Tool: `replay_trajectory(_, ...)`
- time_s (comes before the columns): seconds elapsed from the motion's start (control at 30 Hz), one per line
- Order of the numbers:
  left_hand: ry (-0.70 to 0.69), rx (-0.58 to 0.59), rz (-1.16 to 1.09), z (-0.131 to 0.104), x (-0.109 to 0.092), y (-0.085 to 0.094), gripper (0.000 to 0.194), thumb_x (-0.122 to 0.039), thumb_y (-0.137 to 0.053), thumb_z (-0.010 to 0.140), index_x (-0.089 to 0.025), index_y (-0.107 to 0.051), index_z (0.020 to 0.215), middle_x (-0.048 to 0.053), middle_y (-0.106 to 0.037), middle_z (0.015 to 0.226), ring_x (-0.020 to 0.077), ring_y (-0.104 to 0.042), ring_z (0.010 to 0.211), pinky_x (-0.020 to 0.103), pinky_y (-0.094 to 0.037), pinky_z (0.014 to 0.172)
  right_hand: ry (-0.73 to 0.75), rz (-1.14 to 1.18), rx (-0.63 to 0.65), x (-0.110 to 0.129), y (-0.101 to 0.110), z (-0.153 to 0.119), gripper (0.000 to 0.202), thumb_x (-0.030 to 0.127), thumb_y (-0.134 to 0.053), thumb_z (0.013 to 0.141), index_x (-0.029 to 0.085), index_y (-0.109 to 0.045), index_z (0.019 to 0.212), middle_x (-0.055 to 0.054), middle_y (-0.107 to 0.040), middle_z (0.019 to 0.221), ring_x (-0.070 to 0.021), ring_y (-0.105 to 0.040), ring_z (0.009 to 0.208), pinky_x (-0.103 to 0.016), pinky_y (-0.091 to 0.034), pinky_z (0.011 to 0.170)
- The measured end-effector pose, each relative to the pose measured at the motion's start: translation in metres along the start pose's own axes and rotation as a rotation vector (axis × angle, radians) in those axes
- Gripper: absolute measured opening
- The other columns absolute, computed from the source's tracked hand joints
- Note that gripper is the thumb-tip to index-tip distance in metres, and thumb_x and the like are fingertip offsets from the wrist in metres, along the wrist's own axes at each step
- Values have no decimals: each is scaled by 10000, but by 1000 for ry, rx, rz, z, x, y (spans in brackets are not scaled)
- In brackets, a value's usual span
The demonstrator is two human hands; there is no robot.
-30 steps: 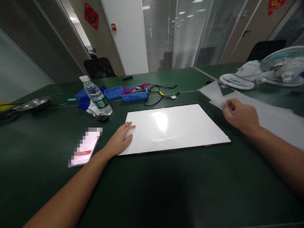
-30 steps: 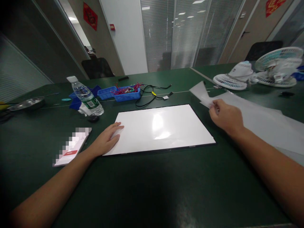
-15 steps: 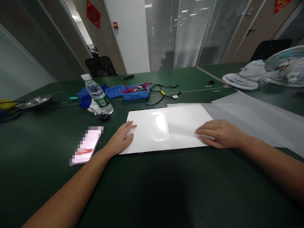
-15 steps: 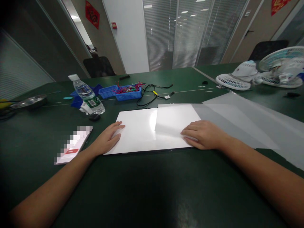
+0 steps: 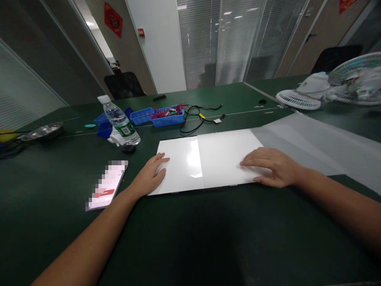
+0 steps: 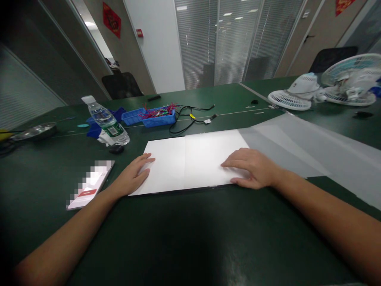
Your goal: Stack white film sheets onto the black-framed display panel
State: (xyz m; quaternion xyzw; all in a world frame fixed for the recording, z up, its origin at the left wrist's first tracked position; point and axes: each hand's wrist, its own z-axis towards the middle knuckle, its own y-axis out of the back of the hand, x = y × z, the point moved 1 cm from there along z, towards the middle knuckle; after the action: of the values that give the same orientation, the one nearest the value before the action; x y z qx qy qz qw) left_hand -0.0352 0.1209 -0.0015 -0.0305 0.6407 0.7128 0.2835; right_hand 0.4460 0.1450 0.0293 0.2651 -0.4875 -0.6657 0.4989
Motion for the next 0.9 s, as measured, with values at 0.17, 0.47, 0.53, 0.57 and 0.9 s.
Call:
replay_trajectory(0.17,-12,-2,1,0,3,-1,526,-428,-461,998,-183,-597,1443,155,-474,1619,323,-430,1521,549,-327,1269,-461,-278,-115,-38,13,-23,386,489,-534,996,257,-756,1211,-96,-741,1189,-310,-677,1112,-523,-513,1009)
replay_trajectory(0.47,6,12,-8,0,1,0,539,-426,-462,989,-168,-600,1442,166,-459,1629,335,-414,1529,560,-313,1275,-568,-343,-23,-65,10,-39,473,541,-442,1020,231,-798,1010,-83,-767,1068,-301,-700,975,-513,-562,841)
replay_trajectory(0.53,8,6,-9,0,0,0,536,-423,-463,984,-170,-606,1435,166,-463,1627,336,-417,1527,561,-314,1274,-525,-298,-7,-58,5,-32,452,519,-452,1028,231,-799,1050,-73,-767,1116,-300,-707,1022,-524,-575,876)
replay_trajectory(0.57,8,4,-10,0,-1,0,534,-422,-465,983,-175,-606,1435,162,-466,1626,336,-420,1525,564,-316,1273,-508,-279,-1,-53,2,-28,443,507,-454,1033,230,-797,1076,-67,-764,1147,-297,-707,1051,-528,-579,899)
replay_trajectory(0.9,14,7,-2,0,-1,1,547,-415,-461,980,-170,-590,1452,167,-467,1624,338,-420,1525,570,-326,1267,-491,-229,6,-37,-6,-15,506,496,-484,1033,248,-657,1438,-84,-673,1383,-326,-657,1220,-613,-543,1033)
